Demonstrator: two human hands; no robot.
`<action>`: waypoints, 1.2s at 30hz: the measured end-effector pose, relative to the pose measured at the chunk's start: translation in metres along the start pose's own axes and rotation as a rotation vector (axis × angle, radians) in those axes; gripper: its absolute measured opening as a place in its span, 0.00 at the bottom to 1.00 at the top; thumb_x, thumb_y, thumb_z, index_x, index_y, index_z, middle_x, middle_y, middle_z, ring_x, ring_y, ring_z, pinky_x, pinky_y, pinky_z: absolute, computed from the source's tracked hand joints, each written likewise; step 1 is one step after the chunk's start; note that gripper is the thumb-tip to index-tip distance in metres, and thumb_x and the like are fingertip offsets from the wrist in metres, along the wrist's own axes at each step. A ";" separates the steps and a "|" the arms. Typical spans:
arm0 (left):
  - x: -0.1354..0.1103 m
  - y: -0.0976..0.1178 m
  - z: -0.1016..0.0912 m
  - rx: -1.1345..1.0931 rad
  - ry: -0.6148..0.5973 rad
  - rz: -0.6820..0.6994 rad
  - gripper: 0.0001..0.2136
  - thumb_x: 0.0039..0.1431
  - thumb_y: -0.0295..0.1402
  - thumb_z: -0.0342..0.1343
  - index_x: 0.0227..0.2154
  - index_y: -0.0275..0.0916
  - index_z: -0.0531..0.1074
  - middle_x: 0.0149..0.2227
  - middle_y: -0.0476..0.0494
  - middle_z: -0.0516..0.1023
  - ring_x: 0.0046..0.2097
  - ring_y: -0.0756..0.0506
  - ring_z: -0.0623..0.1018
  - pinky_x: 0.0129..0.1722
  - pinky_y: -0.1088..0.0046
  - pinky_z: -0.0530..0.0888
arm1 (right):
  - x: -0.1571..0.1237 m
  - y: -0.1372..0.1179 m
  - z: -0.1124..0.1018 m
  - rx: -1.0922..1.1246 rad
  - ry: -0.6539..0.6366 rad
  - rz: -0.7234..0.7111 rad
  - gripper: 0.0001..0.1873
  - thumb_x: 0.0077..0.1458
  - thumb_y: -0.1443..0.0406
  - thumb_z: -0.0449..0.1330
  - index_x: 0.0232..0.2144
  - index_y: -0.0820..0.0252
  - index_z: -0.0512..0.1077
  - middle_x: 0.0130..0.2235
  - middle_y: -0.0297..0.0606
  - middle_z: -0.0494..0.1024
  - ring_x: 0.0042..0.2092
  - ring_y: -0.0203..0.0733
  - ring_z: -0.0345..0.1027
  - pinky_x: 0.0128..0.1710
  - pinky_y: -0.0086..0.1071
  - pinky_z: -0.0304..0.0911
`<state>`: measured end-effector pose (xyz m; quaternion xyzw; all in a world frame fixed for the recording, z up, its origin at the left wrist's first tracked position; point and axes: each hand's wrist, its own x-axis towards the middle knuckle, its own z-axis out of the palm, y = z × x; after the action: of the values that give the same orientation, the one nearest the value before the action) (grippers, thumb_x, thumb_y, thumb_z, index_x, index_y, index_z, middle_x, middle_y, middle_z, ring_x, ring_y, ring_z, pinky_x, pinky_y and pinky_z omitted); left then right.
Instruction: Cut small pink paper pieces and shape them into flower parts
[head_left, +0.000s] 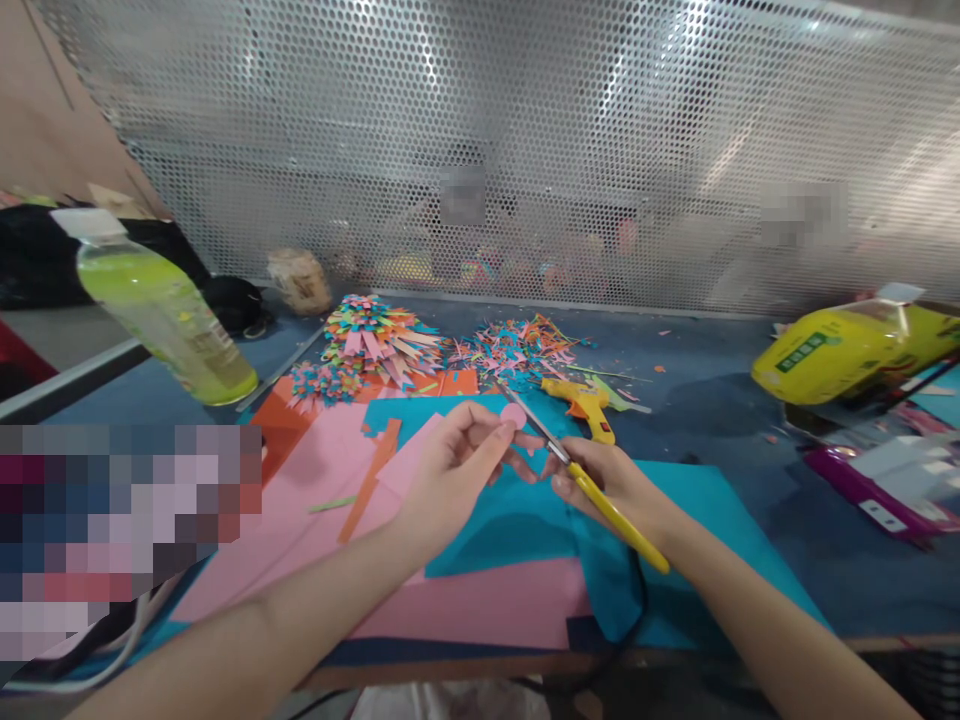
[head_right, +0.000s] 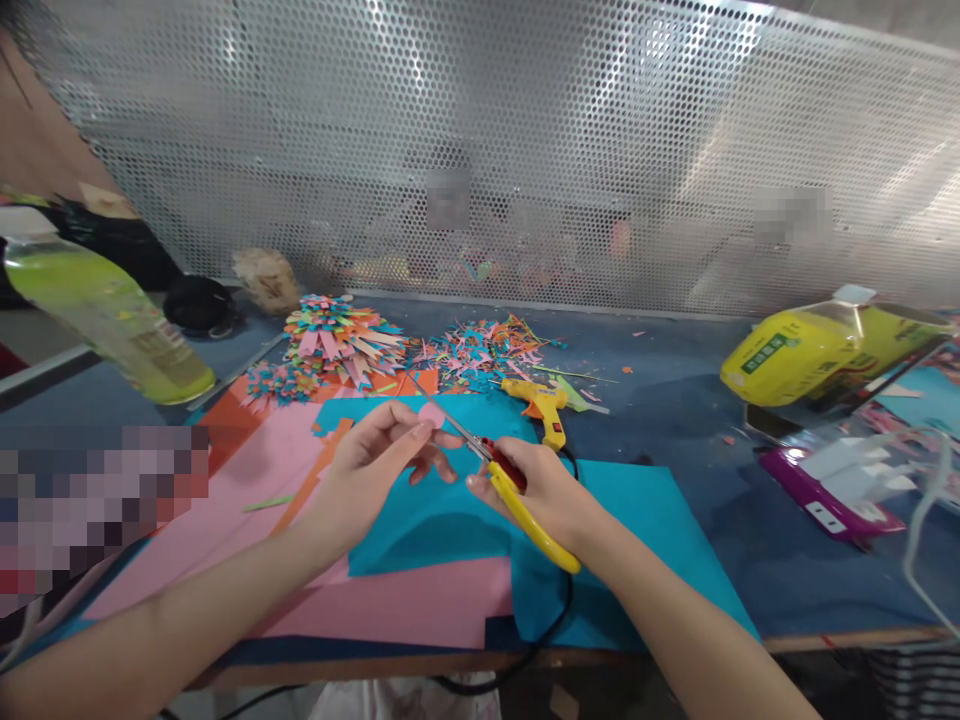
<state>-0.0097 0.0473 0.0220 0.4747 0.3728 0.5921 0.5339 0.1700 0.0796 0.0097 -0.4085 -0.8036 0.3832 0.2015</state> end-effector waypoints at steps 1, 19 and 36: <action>0.000 0.000 0.000 0.001 -0.004 0.001 0.08 0.53 0.36 0.52 0.25 0.38 0.60 0.30 0.46 0.78 0.23 0.51 0.74 0.20 0.77 0.61 | 0.000 0.000 0.000 0.002 -0.002 0.004 0.13 0.52 0.56 0.52 0.30 0.62 0.63 0.25 0.31 0.61 0.25 0.31 0.52 0.21 0.26 0.48; 0.001 0.000 -0.002 0.029 0.015 0.025 0.08 0.53 0.36 0.51 0.26 0.38 0.61 0.29 0.46 0.78 0.23 0.50 0.75 0.21 0.76 0.62 | -0.001 0.000 -0.003 -0.080 0.013 -0.001 0.15 0.51 0.56 0.52 0.26 0.63 0.63 0.23 0.31 0.62 0.24 0.30 0.52 0.20 0.26 0.45; 0.005 0.002 -0.004 -0.006 0.112 0.064 0.07 0.51 0.35 0.54 0.26 0.37 0.64 0.27 0.48 0.75 0.24 0.51 0.75 0.21 0.77 0.63 | -0.001 0.003 -0.004 -0.120 0.022 -0.005 0.15 0.49 0.55 0.55 0.24 0.62 0.62 0.22 0.29 0.59 0.23 0.29 0.49 0.20 0.25 0.44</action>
<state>-0.0142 0.0525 0.0233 0.4509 0.3850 0.6356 0.4944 0.1744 0.0818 0.0094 -0.4217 -0.8239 0.3294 0.1864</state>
